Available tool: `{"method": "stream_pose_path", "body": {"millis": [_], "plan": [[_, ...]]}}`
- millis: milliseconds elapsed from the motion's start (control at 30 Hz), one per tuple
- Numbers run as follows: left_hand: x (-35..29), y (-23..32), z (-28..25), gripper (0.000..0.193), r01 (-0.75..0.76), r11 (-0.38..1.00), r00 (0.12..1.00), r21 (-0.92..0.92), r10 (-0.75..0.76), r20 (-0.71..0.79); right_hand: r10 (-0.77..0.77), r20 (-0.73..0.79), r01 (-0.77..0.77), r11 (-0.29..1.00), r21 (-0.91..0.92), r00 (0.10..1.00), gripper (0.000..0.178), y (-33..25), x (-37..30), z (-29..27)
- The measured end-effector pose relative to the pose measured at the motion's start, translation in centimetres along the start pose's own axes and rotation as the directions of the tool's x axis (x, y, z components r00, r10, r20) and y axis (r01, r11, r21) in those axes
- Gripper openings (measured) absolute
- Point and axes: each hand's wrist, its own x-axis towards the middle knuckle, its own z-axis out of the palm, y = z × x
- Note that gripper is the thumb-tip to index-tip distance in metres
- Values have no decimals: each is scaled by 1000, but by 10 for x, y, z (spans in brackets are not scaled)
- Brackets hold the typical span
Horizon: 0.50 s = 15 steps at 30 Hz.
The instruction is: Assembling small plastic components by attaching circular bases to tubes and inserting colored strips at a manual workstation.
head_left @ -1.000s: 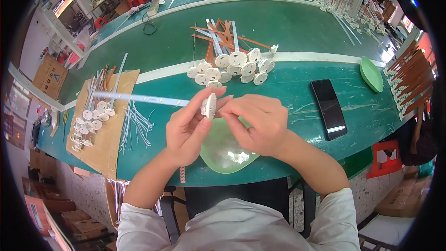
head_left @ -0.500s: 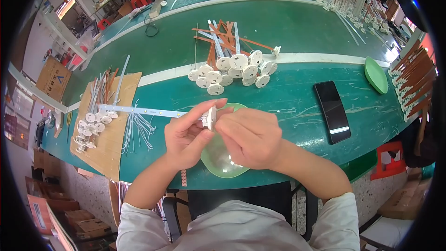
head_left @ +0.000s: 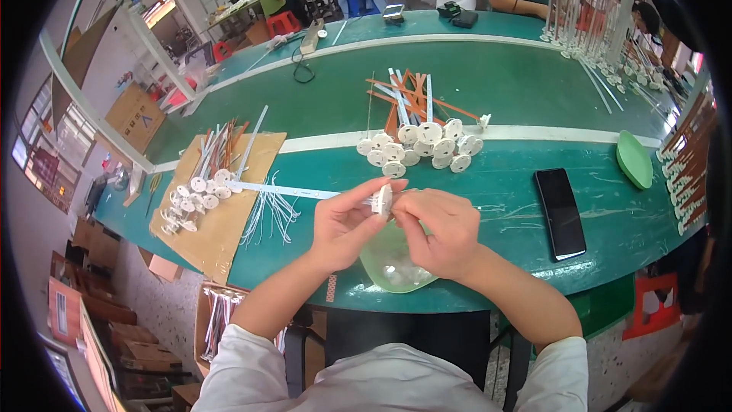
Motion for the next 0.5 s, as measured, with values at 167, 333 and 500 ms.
{"method": "stream_pose_path", "body": {"millis": [167,333,500], "plan": [[-2,-13,-7,52,-19,996,1000,88,19,-7,-58,-12,58,998,-19,998,15,4,-2,5],[4,2,0,50,20,939,999,344,-5,-44,-49,32,53,990,-131,998,17,7,-7,9],[18,41,-51,31,235,743,962,627,-86,-259,-8,93,23,987,-157,996,25,10,0,3]]}}
